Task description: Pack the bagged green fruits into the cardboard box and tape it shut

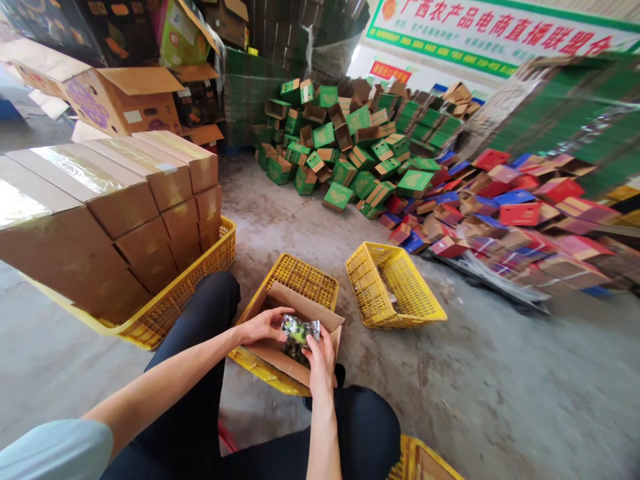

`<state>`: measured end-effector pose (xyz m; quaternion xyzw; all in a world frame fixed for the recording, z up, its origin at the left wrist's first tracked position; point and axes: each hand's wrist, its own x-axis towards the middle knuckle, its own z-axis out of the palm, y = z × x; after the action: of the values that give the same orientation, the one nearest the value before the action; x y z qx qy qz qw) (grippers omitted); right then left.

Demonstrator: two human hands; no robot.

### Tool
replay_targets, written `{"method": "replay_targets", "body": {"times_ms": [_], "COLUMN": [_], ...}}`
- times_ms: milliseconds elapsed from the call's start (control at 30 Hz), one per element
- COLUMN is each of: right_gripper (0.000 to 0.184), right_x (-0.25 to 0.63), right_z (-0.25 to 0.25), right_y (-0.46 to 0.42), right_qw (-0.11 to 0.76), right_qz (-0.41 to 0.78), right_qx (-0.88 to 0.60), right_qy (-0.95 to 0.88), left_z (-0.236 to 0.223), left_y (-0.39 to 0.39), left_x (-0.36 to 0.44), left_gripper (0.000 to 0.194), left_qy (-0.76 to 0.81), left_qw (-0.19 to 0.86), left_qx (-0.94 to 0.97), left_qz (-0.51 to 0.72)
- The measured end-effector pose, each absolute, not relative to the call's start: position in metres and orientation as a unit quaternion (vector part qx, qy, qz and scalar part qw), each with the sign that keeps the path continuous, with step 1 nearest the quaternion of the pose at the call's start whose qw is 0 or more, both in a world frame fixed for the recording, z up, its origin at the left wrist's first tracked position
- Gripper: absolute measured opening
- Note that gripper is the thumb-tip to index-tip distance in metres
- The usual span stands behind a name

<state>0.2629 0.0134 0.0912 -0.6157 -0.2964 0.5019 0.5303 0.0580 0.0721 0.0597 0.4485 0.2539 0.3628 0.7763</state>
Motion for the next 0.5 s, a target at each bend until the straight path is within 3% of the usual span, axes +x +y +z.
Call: {"method": "replay_targets", "body": {"times_ms": [167, 500], "right_gripper": [0.069, 0.063], "right_x": [0.2636, 0.2635], "right_z": [0.0888, 0.0895], "right_y": [0.015, 0.0161], "right_qw": [0.532, 0.538], "right_qz": [0.501, 0.502], "right_qx": [-0.614, -0.606], "right_qy": [-0.298, -0.301], "left_z": [0.0591, 0.0605], "left_y": [0.0731, 0.075], "left_x": [0.0572, 0.0565], "left_gripper": [0.077, 0.082], "left_qy": [0.266, 0.289], "left_qw": [0.764, 0.748], "left_qx": [0.461, 0.461], "left_qz": [0.365, 0.381]}}
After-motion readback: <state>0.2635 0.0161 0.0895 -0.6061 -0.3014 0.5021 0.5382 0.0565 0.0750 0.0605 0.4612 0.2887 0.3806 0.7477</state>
